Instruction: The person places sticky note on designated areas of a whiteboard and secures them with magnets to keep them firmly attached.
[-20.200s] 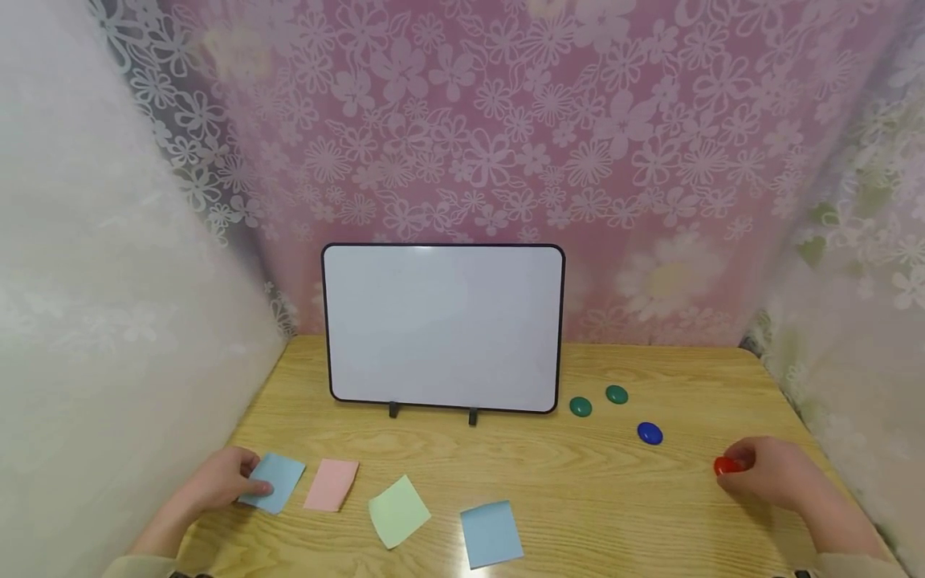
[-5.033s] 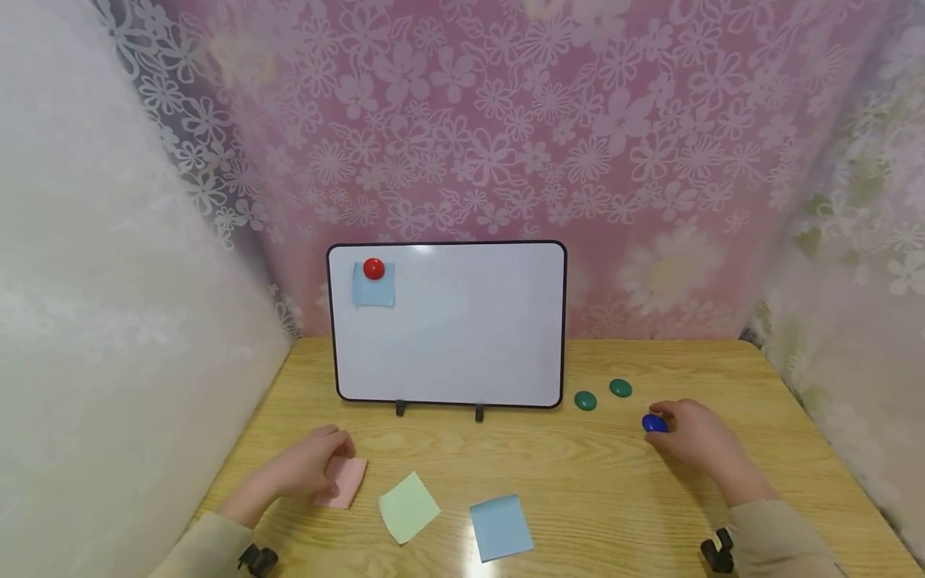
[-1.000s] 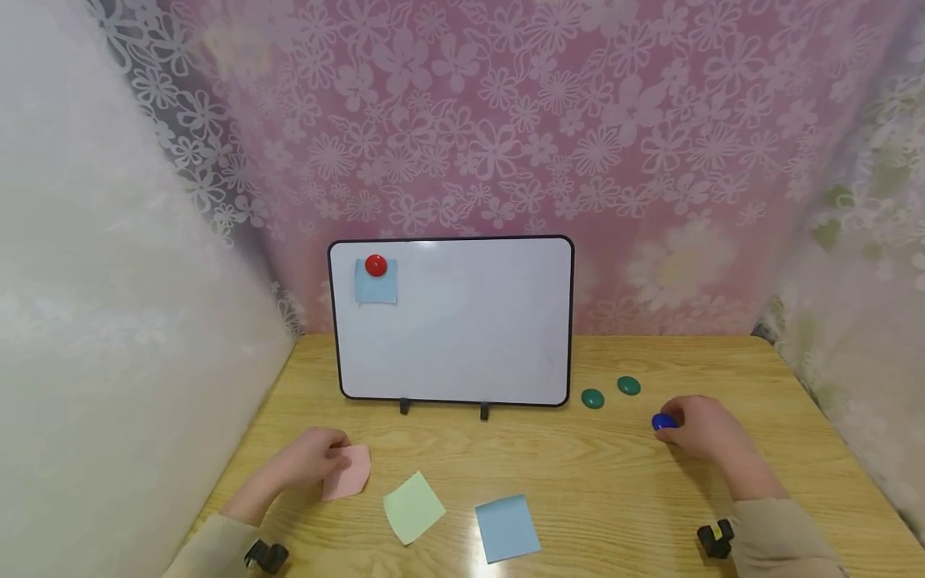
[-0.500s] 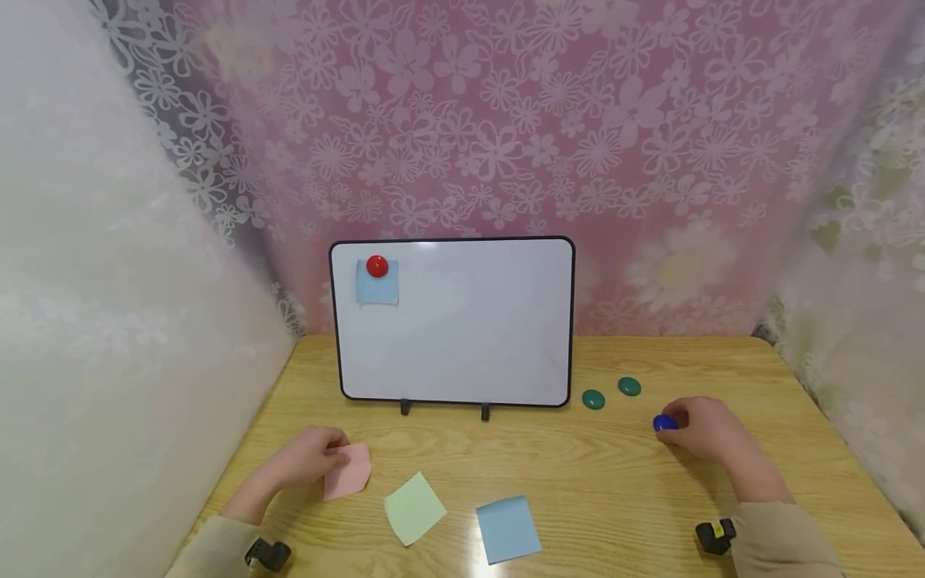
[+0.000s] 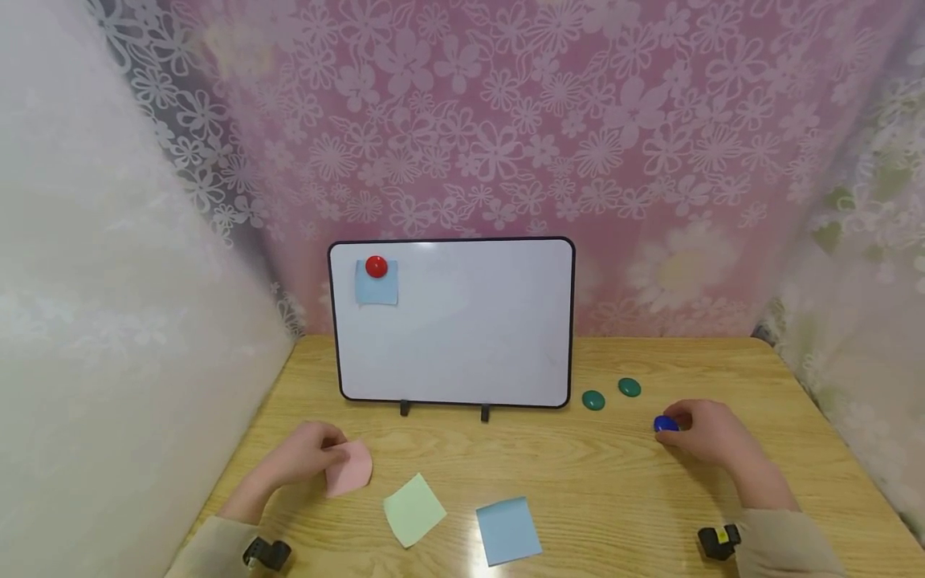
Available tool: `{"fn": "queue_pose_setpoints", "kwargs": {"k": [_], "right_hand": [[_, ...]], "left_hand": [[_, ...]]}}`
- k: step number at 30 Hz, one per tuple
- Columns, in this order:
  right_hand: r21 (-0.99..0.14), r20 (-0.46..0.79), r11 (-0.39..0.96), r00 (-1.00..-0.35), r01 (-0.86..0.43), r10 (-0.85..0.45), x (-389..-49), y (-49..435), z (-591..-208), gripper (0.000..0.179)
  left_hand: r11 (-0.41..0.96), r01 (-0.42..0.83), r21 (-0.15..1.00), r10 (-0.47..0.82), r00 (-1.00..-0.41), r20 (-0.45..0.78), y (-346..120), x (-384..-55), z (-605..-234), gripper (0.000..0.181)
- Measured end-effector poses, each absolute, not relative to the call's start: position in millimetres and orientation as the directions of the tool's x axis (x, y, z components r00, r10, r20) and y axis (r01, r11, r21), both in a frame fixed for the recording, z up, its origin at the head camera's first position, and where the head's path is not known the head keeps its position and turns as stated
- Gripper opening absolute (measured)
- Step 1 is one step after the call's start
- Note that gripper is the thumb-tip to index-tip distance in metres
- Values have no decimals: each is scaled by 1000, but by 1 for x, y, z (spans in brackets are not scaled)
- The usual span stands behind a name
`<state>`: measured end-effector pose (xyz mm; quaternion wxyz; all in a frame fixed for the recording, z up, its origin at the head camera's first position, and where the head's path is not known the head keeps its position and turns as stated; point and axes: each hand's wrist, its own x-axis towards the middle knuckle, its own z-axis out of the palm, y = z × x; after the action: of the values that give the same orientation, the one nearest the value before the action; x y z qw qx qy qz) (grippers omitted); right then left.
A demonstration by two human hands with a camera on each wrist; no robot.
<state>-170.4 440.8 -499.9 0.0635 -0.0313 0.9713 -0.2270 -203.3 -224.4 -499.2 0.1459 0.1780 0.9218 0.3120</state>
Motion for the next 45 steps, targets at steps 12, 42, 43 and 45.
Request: {"fn": "queue_pose_setpoints", "kwargs": {"k": [12, 42, 43, 45], "right_hand": [[-463, -73, 886, -995, -28, -69, -167, 440, -502, 61], [-608, -116, 792, -993, 45, -32, -154, 424, -499, 71], [-610, -109, 792, -994, 42, -31, -154, 423, -498, 71], [-611, -98, 791, -995, 36, -30, -152, 422, -497, 70]], "left_hand": [[725, 250, 642, 407, -907, -107, -225, -206, -501, 5], [650, 88, 754, 241, -966, -95, -221, -206, -504, 10], [644, 77, 761, 232, -968, -98, -221, -206, -504, 10], [636, 65, 769, 219, -971, -99, -219, -206, -505, 10]]}}
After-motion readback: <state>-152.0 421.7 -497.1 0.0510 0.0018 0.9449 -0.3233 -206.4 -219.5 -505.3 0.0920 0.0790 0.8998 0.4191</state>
